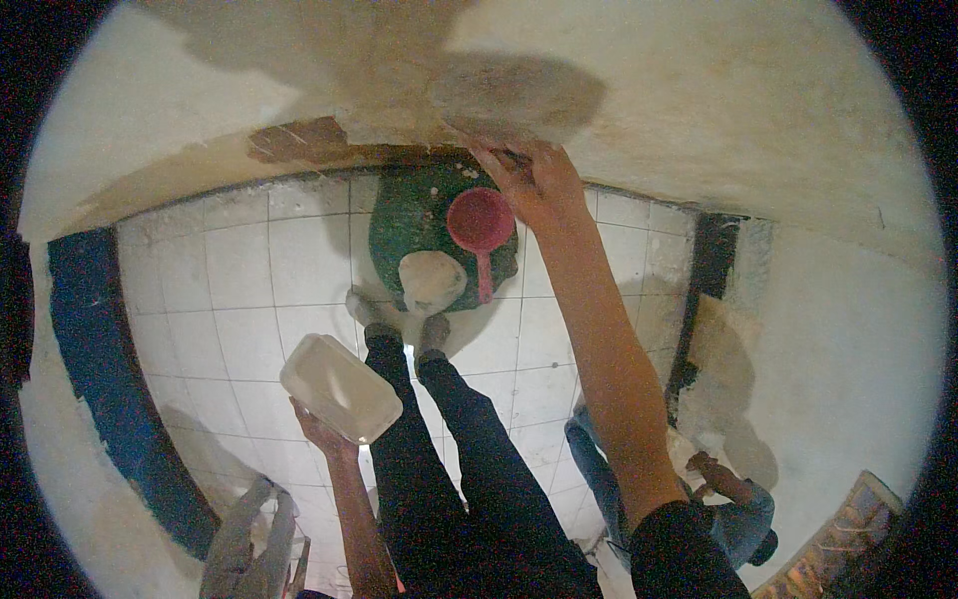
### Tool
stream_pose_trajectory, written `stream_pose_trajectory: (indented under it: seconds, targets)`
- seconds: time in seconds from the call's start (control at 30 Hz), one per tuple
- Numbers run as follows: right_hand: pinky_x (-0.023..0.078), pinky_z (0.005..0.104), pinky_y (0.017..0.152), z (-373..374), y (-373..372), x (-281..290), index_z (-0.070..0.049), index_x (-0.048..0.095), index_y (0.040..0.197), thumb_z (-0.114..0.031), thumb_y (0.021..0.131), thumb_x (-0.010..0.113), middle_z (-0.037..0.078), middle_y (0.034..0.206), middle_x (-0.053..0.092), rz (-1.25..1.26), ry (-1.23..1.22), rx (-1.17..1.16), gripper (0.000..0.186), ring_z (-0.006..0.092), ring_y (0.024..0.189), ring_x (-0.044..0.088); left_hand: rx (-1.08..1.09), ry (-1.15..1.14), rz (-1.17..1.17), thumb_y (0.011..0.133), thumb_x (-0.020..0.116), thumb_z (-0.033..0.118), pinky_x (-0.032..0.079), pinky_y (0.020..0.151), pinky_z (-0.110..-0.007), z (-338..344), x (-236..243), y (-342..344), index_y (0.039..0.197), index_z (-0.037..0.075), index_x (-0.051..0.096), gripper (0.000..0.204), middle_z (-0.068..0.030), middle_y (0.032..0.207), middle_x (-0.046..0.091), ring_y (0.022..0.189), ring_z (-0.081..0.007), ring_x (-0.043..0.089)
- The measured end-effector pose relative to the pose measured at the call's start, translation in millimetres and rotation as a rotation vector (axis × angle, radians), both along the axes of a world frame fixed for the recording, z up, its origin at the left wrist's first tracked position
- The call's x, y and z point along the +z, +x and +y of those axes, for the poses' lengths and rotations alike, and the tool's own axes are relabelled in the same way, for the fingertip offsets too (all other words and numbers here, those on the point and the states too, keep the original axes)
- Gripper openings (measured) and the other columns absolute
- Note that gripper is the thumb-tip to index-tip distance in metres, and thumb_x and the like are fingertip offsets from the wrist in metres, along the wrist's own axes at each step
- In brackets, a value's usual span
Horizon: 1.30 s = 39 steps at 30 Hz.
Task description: The person applies a white substance from a container onto a wall using a putty knife, spreading it over a damaged area of the wall surface.
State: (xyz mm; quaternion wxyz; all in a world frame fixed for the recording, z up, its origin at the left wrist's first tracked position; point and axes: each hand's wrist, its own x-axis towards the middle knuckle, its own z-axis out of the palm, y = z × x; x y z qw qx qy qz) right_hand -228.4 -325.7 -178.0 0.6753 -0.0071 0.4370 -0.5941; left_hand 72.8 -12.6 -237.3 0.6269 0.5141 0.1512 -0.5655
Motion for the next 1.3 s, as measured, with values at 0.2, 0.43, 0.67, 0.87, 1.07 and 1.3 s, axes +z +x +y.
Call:
stream_pose_trajectory:
  seconds: [0.2,0.43,0.67,0.87,1.07,1.3]
  targets:
    - [0.046,0.0467,0.105,-48.9,33.1,85.8,0.026,0.033,0.122,0.007,0.092,0.039,0.035,0.129,0.045,0.118,-0.065,0.027,0.036,0.0458,0.118,0.049,-0.068,0.061,-0.162,0.097,0.038,0.052,0.050,0.095,-0.047,6.9,-2.6,-2.7,0.138,0.011,0.038,0.058,-0.0114,0.133,0.047,0.119,-0.0295,0.051]
    - [0.049,0.0413,0.102,7.2,5.7,157.3,0.024,0.045,0.111,0.011,0.089,0.043,0.033,0.125,0.049,0.573,-0.289,0.443,0.025,0.0387,0.114,0.055,-0.017,-0.119,0.043,0.100,0.035,0.047,0.053,0.093,-0.047,-7.3,-2.3,-12.1,0.138,0.012,0.035,0.052,-0.0122,0.134,0.046,0.116,-0.0305,0.054]
    - [0.040,0.0447,0.110,11.4,45.9,-8.7,0.023,0.033,0.125,0.013,0.085,0.042,0.035,0.129,0.046,-0.053,-0.006,0.158,0.042,0.0422,0.122,0.048,-0.047,-0.145,-0.101,0.099,0.034,0.051,0.051,0.094,-0.047,-11.1,-1.6,-1.7,0.138,0.012,0.037,0.055,-0.0114,0.134,0.046,0.118,-0.0302,0.052]
    - [0.041,0.0464,0.109,-74.8,-31.4,-156.6,0.020,0.031,0.129,0.009,0.089,0.039,0.033,0.132,0.043,1.290,-0.499,0.768,0.042,0.0441,0.126,0.043,-0.020,0.060,-0.061,0.099,0.034,0.051,0.049,0.096,-0.045,-28.4,1.2,2.3,0.137,0.012,0.039,0.055,-0.0091,0.132,0.047,0.118,-0.0284,0.051]
    - [0.046,0.0436,0.101,-50.1,19.0,-20.8,0.012,0.041,0.128,-0.006,0.090,0.049,0.027,0.126,0.051,0.272,-0.154,0.348,0.042,0.0377,0.118,0.051,0.071,0.016,0.074,0.097,0.038,0.054,0.048,0.097,-0.047,5.3,-16.4,16.7,0.138,0.011,0.039,0.059,-0.0109,0.133,0.046,0.118,-0.0297,0.051]
    - [0.049,0.0415,0.097,47.4,48.9,111.1,0.005,0.039,0.135,-0.013,0.092,0.053,0.021,0.127,0.054,0.327,-0.139,0.055,0.049,0.0340,0.120,0.053,-0.078,-0.160,0.142,0.098,0.034,0.053,0.046,0.100,-0.049,-40.1,-19.6,-3.6,0.142,0.010,0.034,0.062,-0.0138,0.137,0.045,0.122,-0.0321,0.050]
